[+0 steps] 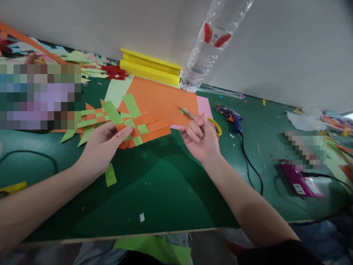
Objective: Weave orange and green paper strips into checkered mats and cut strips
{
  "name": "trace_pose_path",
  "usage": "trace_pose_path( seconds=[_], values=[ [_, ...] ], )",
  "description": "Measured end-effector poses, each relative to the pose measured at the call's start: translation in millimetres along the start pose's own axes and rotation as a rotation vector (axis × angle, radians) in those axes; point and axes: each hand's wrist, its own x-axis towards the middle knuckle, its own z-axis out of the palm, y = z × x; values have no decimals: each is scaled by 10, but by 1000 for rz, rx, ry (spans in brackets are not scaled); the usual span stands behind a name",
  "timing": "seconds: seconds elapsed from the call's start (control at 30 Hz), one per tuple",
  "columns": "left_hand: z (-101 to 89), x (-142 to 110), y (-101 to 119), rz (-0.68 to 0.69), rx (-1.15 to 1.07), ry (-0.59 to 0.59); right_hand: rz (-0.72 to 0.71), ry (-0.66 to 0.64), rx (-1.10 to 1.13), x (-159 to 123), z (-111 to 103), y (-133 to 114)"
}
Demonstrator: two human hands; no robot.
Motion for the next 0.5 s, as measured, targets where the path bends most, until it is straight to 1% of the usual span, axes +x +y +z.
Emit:
trace_pose_path(
  seconds=[0.07,0.1,0.13,0.17,0.27,0.3,0.33,0.4,0.43,0.5],
  values=[
    [-4,12,-24,8,-12,13,7,-41,-134,-22,-8,15],
    [-3,13,-23,14,-25,9,-19,-50,-265,-34,-15,28],
    [0,11,-15,23,-42,5,-73,-55,-439,-47,-22,44],
    [4,8,-4,31,-58,2,-158,-61,-646,-58,-33,61],
    [17,2,29,49,-45,35,-451,-107,-1261,-74,-80,114],
    [19,3,37,58,-33,60,-510,-120,-1406,-68,-102,128],
    [20,5,43,70,-28,87,-537,-123,-1511,-55,-128,139],
    [17,11,51,99,-34,125,-525,-69,-1604,-16,-179,143],
    [13,14,53,108,-36,132,-515,-25,-1594,6,-199,137],
    [3,18,56,111,48,133,-539,62,-1486,39,-212,113]
  ],
)
